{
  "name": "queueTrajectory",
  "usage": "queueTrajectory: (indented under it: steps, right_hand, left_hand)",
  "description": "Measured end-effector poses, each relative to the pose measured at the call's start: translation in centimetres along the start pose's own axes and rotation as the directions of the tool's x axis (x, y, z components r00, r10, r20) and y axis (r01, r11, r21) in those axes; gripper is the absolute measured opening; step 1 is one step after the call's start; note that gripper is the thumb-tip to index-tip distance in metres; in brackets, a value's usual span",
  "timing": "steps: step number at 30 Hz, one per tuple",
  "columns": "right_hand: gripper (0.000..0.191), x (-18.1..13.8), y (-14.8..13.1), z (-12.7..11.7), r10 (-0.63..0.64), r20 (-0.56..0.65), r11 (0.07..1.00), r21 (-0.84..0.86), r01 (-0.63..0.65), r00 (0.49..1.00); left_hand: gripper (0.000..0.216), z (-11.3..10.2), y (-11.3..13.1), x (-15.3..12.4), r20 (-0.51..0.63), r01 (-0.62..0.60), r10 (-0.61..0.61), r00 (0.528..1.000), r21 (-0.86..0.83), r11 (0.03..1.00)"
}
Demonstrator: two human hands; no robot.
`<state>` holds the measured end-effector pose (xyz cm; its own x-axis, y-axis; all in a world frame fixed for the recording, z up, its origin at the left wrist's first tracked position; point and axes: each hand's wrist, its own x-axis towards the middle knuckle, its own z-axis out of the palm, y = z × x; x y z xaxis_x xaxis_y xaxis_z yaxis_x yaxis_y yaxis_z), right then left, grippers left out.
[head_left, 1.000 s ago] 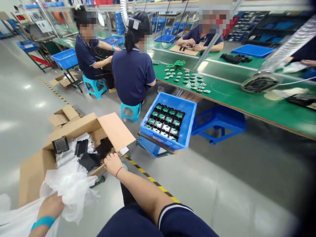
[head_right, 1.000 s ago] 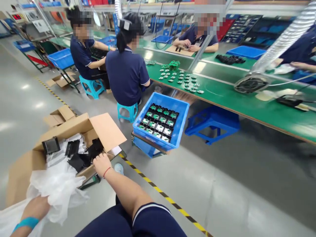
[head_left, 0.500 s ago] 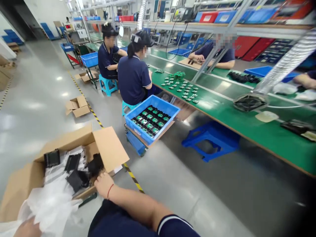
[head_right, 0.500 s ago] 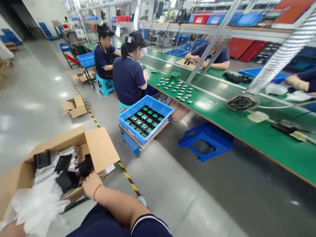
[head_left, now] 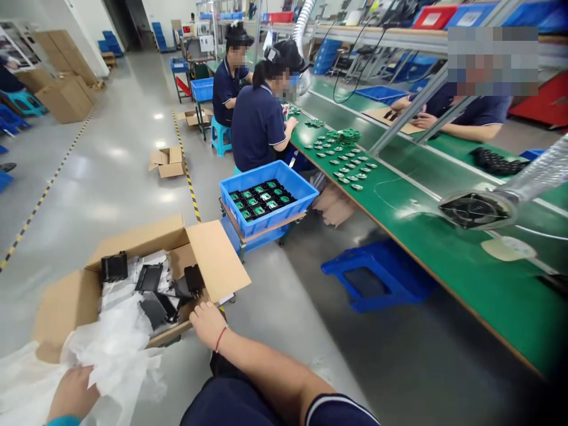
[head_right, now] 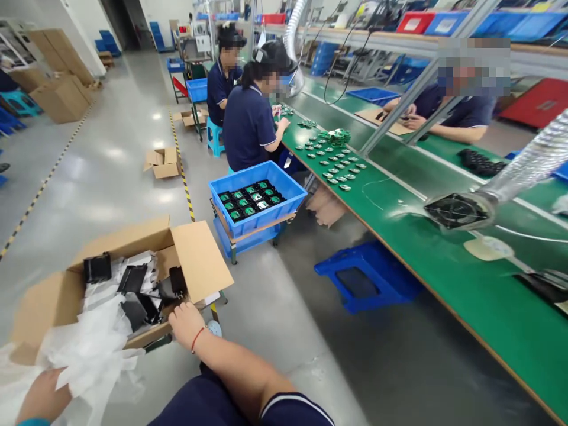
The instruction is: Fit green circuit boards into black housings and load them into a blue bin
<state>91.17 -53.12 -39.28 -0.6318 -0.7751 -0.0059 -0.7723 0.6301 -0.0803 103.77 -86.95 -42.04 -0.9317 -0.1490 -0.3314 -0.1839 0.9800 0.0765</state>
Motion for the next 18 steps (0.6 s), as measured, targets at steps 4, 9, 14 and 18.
queueTrajectory:
  steps: [4, 9, 14, 18]
  right_hand:
    - [0.015, -0.9, -0.6, -3.4, 0.105, 0.047, 0.994, 0.016, -0.106, 0.993]
    - [0.013, -3.3, -2.7, -10.8, 0.207, 0.112, 0.976, 0.049, -0.213, 0.972]
    - [0.010, -7.5, -2.6, -17.2, 0.233, 0.083, 0.968, 0.070, -0.239, 0.969]
    - [0.010, -11.6, 1.0, -20.5, 0.196, 0.092, 0.974, 0.097, -0.205, 0.976]
  left_hand:
    - [0.029, -4.0, 1.1, -1.4, 0.072, -0.060, 0.058, 0.996, 0.022, 0.998]
    - [0.027, -13.2, 3.6, -5.7, 0.157, -0.107, 0.096, 0.983, 0.069, 0.992]
    - [0.030, -21.3, 7.9, -9.3, 0.212, -0.167, 0.146, 0.966, 0.084, 0.982]
    - [0.030, -23.9, 13.4, -11.1, 0.231, -0.140, 0.113, 0.967, 0.107, 0.984]
